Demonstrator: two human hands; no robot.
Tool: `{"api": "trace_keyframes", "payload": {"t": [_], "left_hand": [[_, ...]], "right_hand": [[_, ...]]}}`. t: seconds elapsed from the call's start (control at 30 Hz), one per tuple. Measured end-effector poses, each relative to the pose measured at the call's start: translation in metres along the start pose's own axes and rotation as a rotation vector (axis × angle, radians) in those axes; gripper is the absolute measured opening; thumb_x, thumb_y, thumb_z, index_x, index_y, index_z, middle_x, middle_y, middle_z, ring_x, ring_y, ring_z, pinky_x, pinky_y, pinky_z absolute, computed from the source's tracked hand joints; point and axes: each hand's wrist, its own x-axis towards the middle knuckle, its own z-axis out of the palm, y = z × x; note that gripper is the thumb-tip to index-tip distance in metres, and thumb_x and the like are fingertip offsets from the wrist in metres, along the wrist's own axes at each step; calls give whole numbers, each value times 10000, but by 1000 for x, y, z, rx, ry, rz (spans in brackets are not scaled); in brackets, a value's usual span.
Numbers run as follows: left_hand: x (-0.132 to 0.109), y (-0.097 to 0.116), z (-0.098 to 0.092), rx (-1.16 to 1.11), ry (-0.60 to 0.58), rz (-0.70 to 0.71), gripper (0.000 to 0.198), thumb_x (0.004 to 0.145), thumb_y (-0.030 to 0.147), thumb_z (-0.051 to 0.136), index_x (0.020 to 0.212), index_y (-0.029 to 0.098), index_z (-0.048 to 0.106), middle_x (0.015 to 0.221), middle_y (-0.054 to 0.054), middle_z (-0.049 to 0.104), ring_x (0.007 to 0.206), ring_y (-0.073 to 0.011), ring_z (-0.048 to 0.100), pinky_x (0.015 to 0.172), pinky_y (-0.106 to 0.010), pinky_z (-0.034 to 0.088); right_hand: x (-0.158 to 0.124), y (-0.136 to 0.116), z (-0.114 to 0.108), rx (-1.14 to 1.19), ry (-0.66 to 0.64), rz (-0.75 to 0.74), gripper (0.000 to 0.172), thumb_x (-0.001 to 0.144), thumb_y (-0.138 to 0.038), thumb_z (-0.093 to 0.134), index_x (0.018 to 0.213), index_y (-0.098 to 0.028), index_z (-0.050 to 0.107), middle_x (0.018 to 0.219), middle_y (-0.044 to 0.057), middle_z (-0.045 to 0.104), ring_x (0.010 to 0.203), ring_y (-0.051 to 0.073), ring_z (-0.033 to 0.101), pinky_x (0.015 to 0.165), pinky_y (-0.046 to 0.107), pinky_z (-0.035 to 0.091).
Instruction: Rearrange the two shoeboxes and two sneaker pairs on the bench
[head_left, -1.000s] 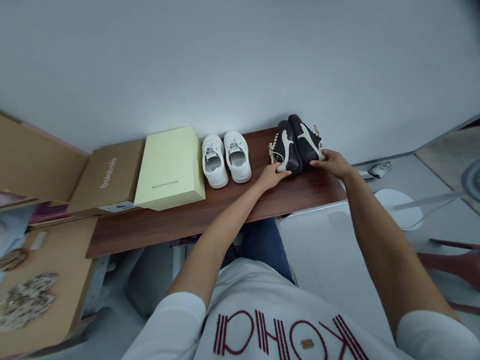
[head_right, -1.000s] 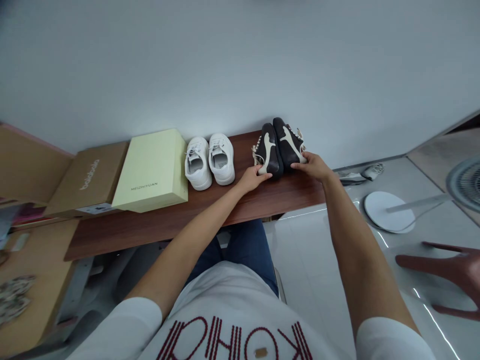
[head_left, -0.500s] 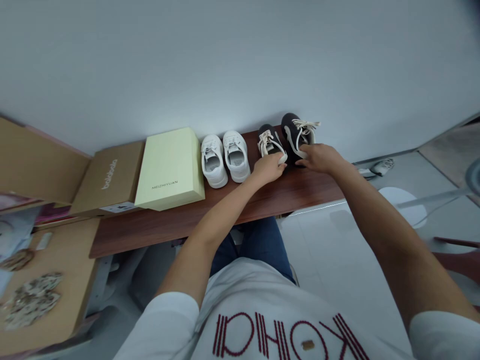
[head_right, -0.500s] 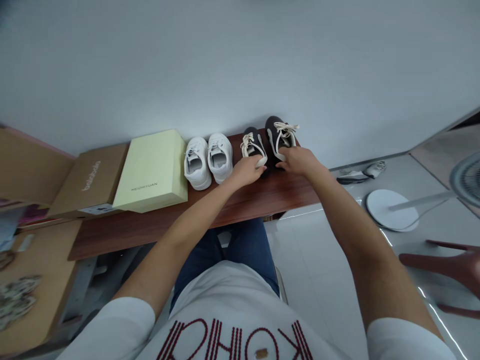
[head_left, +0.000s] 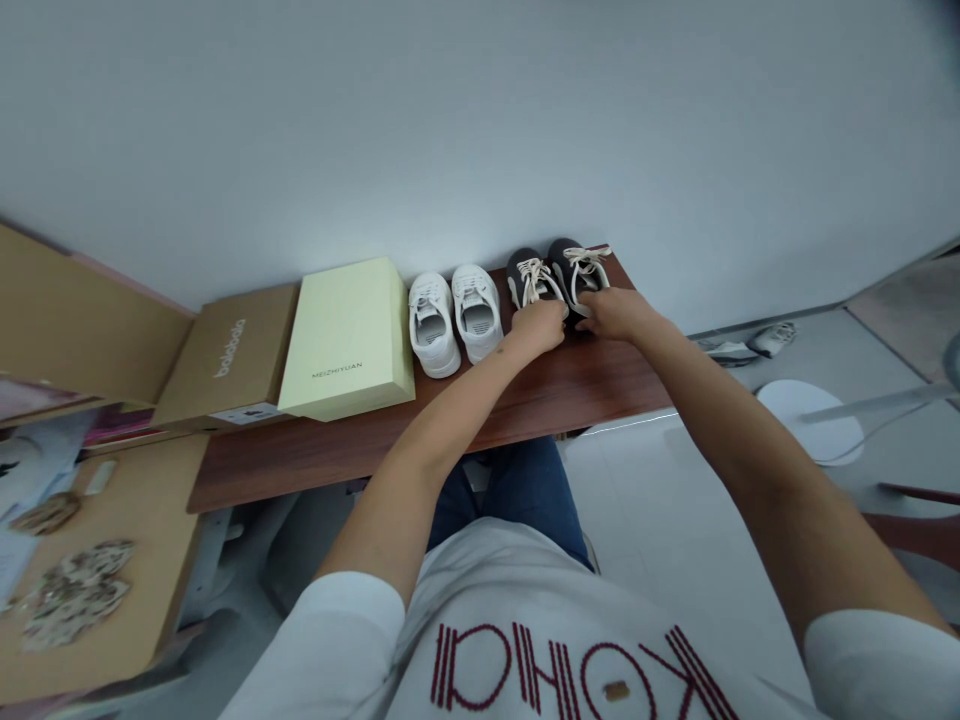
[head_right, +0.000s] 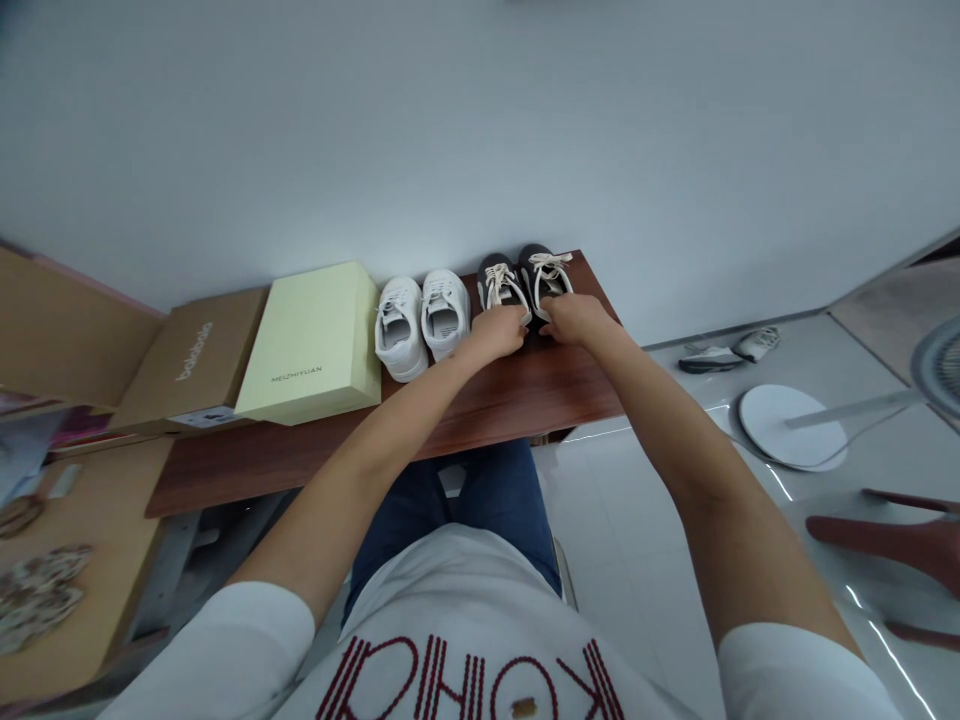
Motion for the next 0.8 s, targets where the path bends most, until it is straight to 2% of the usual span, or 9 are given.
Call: {"api": "trace_keyframes", "payload": {"t": [0.17, 0.57, 0.67, 0.8], "left_hand": [[2, -1, 1, 35, -29, -16, 323, 925, 248, 534, 1221, 183, 645, 1188, -160, 698, 1119, -309, 655, 891, -406, 529], [9, 0, 1, 39, -77, -6, 353, 926, 265, 571, 1256, 154, 627, 1224, -181, 688, 1155, -326, 648, 917, -428, 532], [7, 1, 0, 32, -63, -5, 359, 938, 269, 571, 1273, 145, 613, 1224, -186, 688, 1171, -327, 644, 936, -427, 524], [0, -1, -4, 23, -39, 3, 372, 947, 281, 576, 1286, 126, 591, 1215, -192, 690, 1170, -331, 646, 940, -438, 520]], "right_hand": [[6, 2, 2, 11, -39, 6, 377, 898, -434, 641, 1182, -185, 639, 1143, 161, 734, 1069, 311, 675, 831, 352, 478], [14, -1, 9, 9, -34, -2, 376, 870, -395, 678, 1169, -167, 665, 1141, 178, 733, 1056, 328, 680, 833, 380, 488], [12, -3, 8, -18, 20, -3, 383, 845, -377, 708, 1168, -174, 673, 1136, 161, 736, 1064, 323, 667, 843, 383, 485], [7, 0, 6, 18, 187, -27, 377, 850, -380, 701, 1170, -180, 677, 1176, 150, 716, 1108, 336, 628, 868, 403, 485]]}}
